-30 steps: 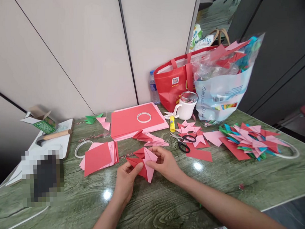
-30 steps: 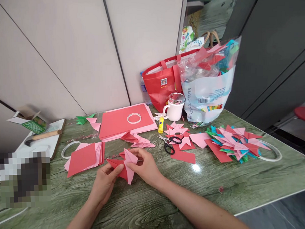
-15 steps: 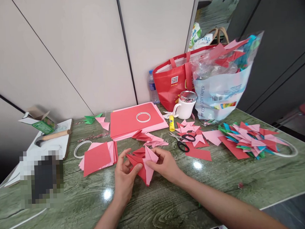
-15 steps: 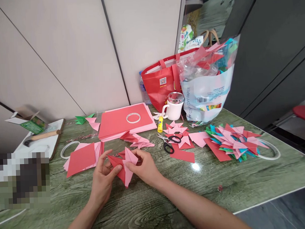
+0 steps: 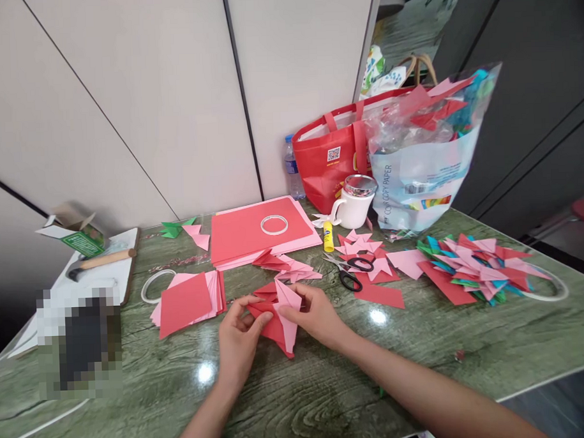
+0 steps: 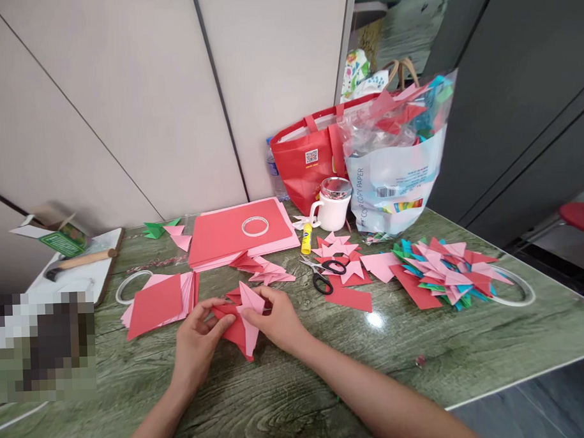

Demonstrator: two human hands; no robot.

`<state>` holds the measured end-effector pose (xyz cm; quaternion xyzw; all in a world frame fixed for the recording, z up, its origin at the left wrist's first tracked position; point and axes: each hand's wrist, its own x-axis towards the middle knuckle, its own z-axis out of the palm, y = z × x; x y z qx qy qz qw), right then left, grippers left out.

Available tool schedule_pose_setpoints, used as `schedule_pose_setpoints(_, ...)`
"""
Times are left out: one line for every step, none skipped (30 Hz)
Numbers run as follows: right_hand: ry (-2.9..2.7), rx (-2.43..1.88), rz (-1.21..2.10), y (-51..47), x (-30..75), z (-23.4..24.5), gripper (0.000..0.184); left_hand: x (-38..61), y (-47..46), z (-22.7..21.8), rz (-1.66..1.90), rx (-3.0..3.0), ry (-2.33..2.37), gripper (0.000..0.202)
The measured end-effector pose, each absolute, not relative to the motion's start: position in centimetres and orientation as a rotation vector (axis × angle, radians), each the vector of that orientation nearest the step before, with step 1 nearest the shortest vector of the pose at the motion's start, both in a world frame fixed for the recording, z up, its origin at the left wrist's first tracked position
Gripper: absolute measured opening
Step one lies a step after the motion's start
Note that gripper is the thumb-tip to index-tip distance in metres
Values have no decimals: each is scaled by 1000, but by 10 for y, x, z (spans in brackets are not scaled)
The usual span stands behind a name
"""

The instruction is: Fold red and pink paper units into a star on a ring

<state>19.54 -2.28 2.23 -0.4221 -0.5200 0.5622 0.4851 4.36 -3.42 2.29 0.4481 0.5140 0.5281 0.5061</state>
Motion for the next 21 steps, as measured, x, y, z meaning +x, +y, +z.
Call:
schedule_pose_setpoints(-1255,-1027,1378,-22,195,22,16,43,-34,23,1263,1076,1246,31)
schedule_pose_setpoints(-1240,-1019,1396,-22,195,22,18,43,-34,23,1252,1071,1249,30)
schedule_pose_setpoints(-1220,-1005,1419,-21,195,22,19,42,-33,23,1248,1071,1248,29)
schedule_pose_setpoints(-1200,-988,1443,-21,195,21,21,42,-33,22,1250,1074,1243,28)
schedule_pose_setpoints(-1181,-971,1463,-21,195,21,23,41,-33,22,1254,1080,1238,27)
schedule_pose_setpoints(-1164,-956,1482,-21,195,20,25,41,-33,21,1260,1089,1233,26)
schedule_pose_setpoints(-1147,-943,1499,-21,195,19,26,40,-33,21,1264,1096,1228,26)
schedule_pose_setpoints(-1132,-933,1512,-21,195,18,27,40,-32,20,1266,1103,1225,25)
schedule_pose_setpoints(-1119,-926,1521,-21,195,17,28,39,-32,20,1268,1107,1225,25)
schedule_pose_setpoints(-1109,-922,1526,-21,195,17,29,39,-32,20,1269,1109,1228,25)
schedule_pose_setpoints(-1102,-918,1528,-21,196,16,29,38,-31,20,1268,1109,1230,26)
schedule_pose_setpoints(-1100,-913,1527,-21,196,15,30,38,-31,20,1265,1107,1231,27)
schedule_pose_setpoints(-1102,-908,1523,-20,196,15,31,38,-31,20,1261,1106,1233,28)
schedule_pose_setpoints(-1107,-905,1517,-20,196,15,31,37,-30,20,1257,1106,1236,29)
schedule_pose_setpoints(-1114,-905,1511,-20,196,16,32,37,-30,20,1251,1110,1239,29)
schedule_pose_setpoints(-1123,-908,1502,-20,196,17,32,37,-29,20,1245,1114,1241,29)
schedule_pose_setpoints(-1133,-918,1485,-20,196,18,32,37,-29,20,1246,1118,1245,27)
schedule_pose_setpoints(-1143,-937,1462,-20,196,19,31,37,-29,20,1251,1122,1249,25)
schedule_pose_setpoints(-1145,-963,1442,-20,196,20,30,37,-29,21,1261,1126,1254,24)
schedule_pose_setpoints(-1137,-991,1431,-20,196,21,28,37,-28,21,1277,1129,1259,22)
schedule_pose_setpoints(-1124,-1016,1431,-21,196,22,28,37,-28,22,1297,1133,1263,21)
